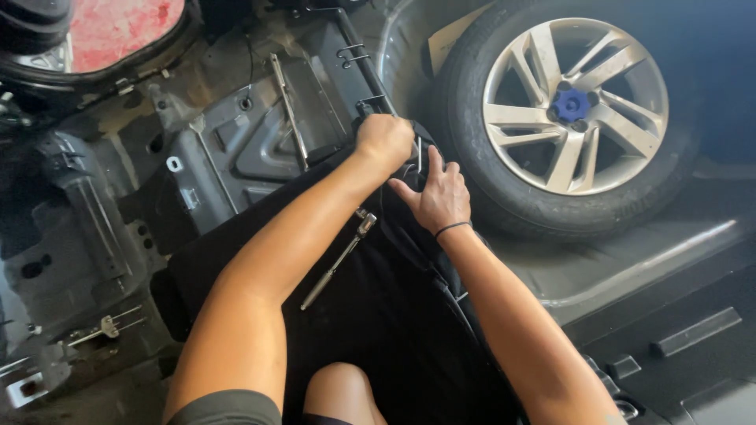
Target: The person uses a ratchet wrench to tighten bolts on a black fabric cover inside a car trunk. They then adjust the cover and secure it with clips.
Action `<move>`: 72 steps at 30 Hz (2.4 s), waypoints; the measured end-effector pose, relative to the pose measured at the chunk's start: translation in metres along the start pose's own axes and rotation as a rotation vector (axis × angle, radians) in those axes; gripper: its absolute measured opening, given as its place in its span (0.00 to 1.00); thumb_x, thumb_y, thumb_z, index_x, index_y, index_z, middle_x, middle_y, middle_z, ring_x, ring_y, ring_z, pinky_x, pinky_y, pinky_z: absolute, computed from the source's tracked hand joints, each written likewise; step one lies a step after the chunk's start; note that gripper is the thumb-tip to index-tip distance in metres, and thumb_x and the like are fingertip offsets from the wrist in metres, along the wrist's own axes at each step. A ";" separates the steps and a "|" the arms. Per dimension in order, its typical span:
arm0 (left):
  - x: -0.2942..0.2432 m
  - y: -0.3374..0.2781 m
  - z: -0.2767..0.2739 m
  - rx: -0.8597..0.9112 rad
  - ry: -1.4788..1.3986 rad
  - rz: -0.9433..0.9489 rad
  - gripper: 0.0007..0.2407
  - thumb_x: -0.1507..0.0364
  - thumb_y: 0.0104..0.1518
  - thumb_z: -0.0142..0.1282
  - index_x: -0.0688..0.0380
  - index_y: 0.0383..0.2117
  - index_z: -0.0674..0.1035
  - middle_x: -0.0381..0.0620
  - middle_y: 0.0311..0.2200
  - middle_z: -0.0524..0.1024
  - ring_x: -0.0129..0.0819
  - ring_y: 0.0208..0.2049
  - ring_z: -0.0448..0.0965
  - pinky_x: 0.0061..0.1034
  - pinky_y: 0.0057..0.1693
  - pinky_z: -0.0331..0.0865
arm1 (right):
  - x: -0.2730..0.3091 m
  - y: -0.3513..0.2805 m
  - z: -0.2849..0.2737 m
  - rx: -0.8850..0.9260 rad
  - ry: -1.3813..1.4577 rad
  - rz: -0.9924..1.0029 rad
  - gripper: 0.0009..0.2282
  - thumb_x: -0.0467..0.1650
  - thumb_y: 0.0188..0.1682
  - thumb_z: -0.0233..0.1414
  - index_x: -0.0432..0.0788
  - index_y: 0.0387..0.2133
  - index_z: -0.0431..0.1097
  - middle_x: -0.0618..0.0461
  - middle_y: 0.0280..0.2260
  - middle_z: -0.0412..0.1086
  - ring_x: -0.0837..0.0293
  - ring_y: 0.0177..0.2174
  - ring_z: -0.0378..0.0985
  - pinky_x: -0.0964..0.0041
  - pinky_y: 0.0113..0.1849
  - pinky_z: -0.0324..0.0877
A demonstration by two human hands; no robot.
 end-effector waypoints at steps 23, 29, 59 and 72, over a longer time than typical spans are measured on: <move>0.026 -0.004 -0.012 0.080 -0.059 0.061 0.10 0.64 0.61 0.44 0.52 0.33 0.78 0.49 0.27 0.82 0.50 0.34 0.84 0.43 0.39 0.77 | 0.014 -0.007 -0.016 -0.065 -0.060 -0.178 0.38 0.59 0.44 0.50 0.57 0.65 0.57 0.45 0.65 0.54 0.37 0.55 0.69 0.41 0.44 0.75; 0.023 -0.006 -0.021 0.145 -0.021 0.119 0.07 0.67 0.61 0.45 0.53 0.37 0.76 0.51 0.29 0.83 0.52 0.35 0.86 0.46 0.42 0.77 | 0.014 -0.010 -0.017 -0.044 -0.036 -0.162 0.37 0.58 0.45 0.50 0.57 0.65 0.56 0.45 0.65 0.53 0.37 0.55 0.68 0.41 0.45 0.74; 0.030 -0.016 -0.041 0.202 -0.200 -0.025 0.18 0.57 0.65 0.41 0.57 0.38 0.80 0.56 0.33 0.81 0.57 0.38 0.84 0.49 0.43 0.76 | 0.017 -0.007 -0.019 -0.017 -0.011 -0.160 0.39 0.60 0.44 0.49 0.57 0.65 0.56 0.45 0.65 0.52 0.37 0.56 0.67 0.41 0.45 0.74; 0.031 -0.021 -0.032 0.184 -0.130 0.023 0.17 0.56 0.63 0.49 0.56 0.45 0.68 0.55 0.34 0.77 0.59 0.37 0.83 0.52 0.43 0.77 | 0.018 -0.009 -0.020 -0.004 0.008 -0.156 0.39 0.60 0.44 0.50 0.56 0.65 0.56 0.45 0.65 0.52 0.37 0.56 0.66 0.42 0.45 0.73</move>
Point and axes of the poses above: each hand's wrist, its own y-axis towards the middle knuckle, its own z-axis out of the palm, x = y × z, the point moved 3 cm from there along y, towards the middle knuckle
